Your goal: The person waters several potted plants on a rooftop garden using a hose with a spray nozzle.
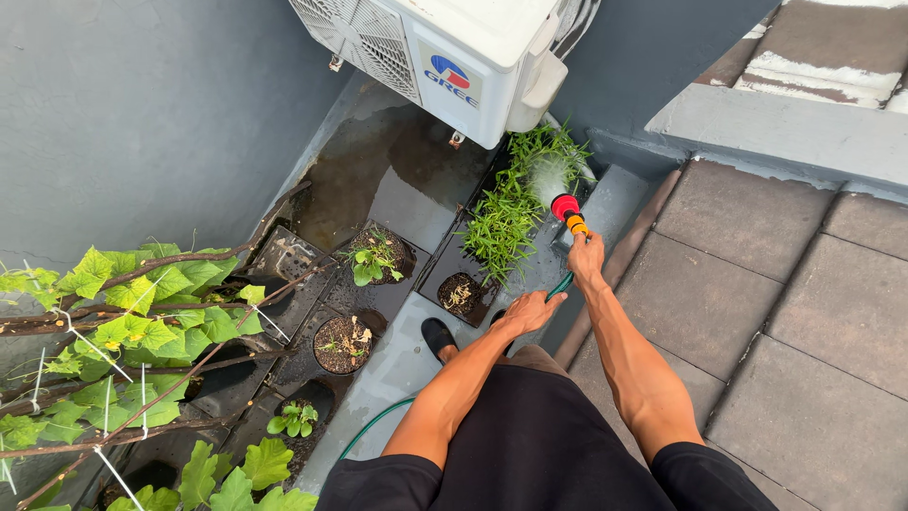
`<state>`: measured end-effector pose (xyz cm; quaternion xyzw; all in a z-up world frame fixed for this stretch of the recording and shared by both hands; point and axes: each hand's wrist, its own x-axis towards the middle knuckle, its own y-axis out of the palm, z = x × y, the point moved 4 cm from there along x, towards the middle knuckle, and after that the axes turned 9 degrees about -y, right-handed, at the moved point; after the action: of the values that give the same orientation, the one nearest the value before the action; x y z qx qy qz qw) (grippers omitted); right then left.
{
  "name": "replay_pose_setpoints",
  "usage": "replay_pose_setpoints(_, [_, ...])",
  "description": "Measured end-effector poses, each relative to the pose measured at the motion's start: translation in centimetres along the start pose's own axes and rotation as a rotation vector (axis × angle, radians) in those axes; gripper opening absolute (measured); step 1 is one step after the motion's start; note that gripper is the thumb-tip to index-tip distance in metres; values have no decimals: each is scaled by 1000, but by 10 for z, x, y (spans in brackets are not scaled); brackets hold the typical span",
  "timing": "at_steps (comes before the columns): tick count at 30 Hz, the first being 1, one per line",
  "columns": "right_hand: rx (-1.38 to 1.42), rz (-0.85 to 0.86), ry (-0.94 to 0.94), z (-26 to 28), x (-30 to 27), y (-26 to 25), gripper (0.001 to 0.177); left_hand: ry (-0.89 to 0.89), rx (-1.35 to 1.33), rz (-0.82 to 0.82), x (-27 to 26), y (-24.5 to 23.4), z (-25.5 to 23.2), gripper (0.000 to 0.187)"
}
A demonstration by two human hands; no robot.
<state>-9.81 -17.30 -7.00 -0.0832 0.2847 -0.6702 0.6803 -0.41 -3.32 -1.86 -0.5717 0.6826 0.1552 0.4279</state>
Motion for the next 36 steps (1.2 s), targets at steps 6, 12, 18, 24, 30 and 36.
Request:
replay_pose_setpoints(6, [120,73,63,1,-11,8,33,-20,-15,17,2,6,13,66])
replay_pose_setpoints(12, [40,124,103,5,-22,17,33,-16,-9,0,-5,4,23,66])
replay_pose_setpoints(18, [15,124,106,-1,-30,26,33,-7,-7,-21,-11,2,34,64])
replay_pose_setpoints(24, [-35,118,100,-7,-39,29,32,22,21,-33,-17,3,43,64])
replay_pose_setpoints(30, [-78,90,77,-5,-47,29,32,34,40,-29,-23,0,49,64])
replay_pose_setpoints(36, [-34,39,82,10,-61,25,34,29,19,-3,-34,-5,50,63])
